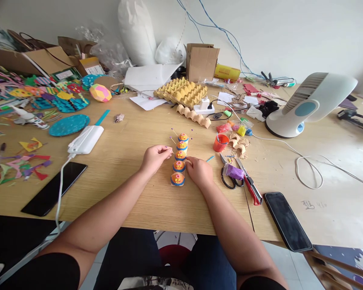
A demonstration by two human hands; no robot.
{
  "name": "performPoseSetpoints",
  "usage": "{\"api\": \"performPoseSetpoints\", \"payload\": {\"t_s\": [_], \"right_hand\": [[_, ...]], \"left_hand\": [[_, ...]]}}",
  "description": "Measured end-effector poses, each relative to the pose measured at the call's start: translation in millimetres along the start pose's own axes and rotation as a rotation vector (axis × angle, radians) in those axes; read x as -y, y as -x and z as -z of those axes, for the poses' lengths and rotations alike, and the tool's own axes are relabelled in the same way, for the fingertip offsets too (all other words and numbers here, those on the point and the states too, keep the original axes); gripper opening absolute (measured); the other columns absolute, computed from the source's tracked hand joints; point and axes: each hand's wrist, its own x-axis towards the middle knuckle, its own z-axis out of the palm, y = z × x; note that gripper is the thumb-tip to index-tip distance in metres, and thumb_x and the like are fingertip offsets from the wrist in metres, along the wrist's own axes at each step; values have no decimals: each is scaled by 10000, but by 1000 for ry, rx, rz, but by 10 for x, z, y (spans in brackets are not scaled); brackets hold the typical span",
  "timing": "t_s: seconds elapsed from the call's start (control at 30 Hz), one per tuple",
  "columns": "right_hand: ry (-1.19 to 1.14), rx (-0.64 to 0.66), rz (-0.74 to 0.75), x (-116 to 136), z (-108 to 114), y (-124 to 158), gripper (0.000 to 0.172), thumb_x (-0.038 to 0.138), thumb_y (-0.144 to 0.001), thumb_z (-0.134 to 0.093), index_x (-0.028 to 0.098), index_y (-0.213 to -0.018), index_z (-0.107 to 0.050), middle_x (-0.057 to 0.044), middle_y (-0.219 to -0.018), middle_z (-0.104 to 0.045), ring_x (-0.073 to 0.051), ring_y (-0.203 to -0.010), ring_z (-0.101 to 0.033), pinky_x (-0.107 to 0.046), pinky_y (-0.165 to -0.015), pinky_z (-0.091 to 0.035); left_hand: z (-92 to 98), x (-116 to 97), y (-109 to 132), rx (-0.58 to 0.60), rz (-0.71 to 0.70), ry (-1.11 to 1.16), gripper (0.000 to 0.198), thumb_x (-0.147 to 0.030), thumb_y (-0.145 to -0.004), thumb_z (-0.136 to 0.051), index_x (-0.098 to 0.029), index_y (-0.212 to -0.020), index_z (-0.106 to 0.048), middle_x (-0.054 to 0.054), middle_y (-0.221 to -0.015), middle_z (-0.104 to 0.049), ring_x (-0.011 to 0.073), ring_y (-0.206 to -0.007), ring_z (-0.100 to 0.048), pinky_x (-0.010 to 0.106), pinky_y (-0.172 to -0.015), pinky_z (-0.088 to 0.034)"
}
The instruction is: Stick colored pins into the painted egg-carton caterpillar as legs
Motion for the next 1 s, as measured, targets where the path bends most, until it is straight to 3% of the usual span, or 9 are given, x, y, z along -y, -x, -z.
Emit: {"api": "performPoseSetpoints", "payload": {"t_s": [1.0], "right_hand": [[6,-6,13,-9,-20,-6,371,390,-962,-506,338,-1284,-685,-19,-1082,-782,-236,-976,-714,-296,-735,-491]], "left_hand": [[7,28,-10,6,-66,-96,165,-319,-718,-760,-168,-781,-743,77,-915,-785,177,-742,-709,298,-717,-568]]}}
